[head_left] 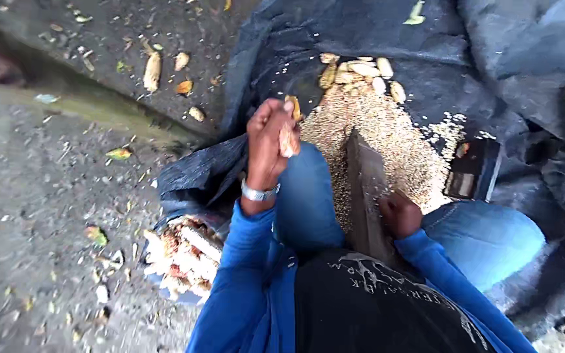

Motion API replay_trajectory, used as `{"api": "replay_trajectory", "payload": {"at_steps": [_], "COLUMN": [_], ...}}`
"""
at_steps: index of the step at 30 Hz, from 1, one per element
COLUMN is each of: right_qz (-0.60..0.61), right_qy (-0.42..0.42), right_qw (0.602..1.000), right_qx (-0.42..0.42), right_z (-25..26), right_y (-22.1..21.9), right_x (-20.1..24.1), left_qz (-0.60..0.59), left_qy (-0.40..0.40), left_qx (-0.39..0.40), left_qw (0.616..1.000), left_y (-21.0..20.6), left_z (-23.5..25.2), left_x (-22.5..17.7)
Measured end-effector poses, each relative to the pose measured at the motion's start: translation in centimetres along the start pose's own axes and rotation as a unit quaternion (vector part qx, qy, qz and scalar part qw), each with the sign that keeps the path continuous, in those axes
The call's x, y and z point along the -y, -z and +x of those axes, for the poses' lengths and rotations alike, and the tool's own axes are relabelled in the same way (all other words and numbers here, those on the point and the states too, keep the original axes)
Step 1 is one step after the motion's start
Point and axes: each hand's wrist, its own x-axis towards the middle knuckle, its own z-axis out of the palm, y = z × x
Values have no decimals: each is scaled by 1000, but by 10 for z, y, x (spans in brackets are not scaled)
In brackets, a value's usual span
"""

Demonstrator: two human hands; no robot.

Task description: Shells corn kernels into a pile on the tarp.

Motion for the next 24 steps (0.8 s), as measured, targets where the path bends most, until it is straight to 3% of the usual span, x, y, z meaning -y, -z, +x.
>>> {"api": "replay_trajectory", "payload": {"at_steps": [3, 4, 6, 9, 12, 15, 19, 24], "right_qz": [-19, -35, -41, -55, -55, -41, -17, -12], "right_qy": [-98, -146, -217, -221, -203, -146, -48, -105], "right_qw": [991, 981, 967, 964, 968, 980, 997, 991], "right_qx": [95, 121, 130, 141, 141, 127, 61, 83], "right_z": [28, 47, 82, 108, 101, 59, -6, 24], "right_y": [10, 5, -7, -15, -13, 0, 16, 10], "right_x": [12, 13, 13, 21, 20, 14, 6, 8], "left_qz": [271, 379, 562, 635, 688, 681, 632, 526], "left_qy": [-49, -25, 69, 193, 151, 38, -64, -264], "left_qx": [-27, -63, -154, -301, -375, -411, -427, -331], "left_qw": [961, 923, 810, 685, 602, 605, 644, 738], "left_y": [86, 112, 152, 194, 206, 212, 202, 125], "left_z": [-73, -99, -149, -202, -228, -231, -201, -114], "left_x": [-35, -47, -63, -57, -12, 24, 9, -24]}}
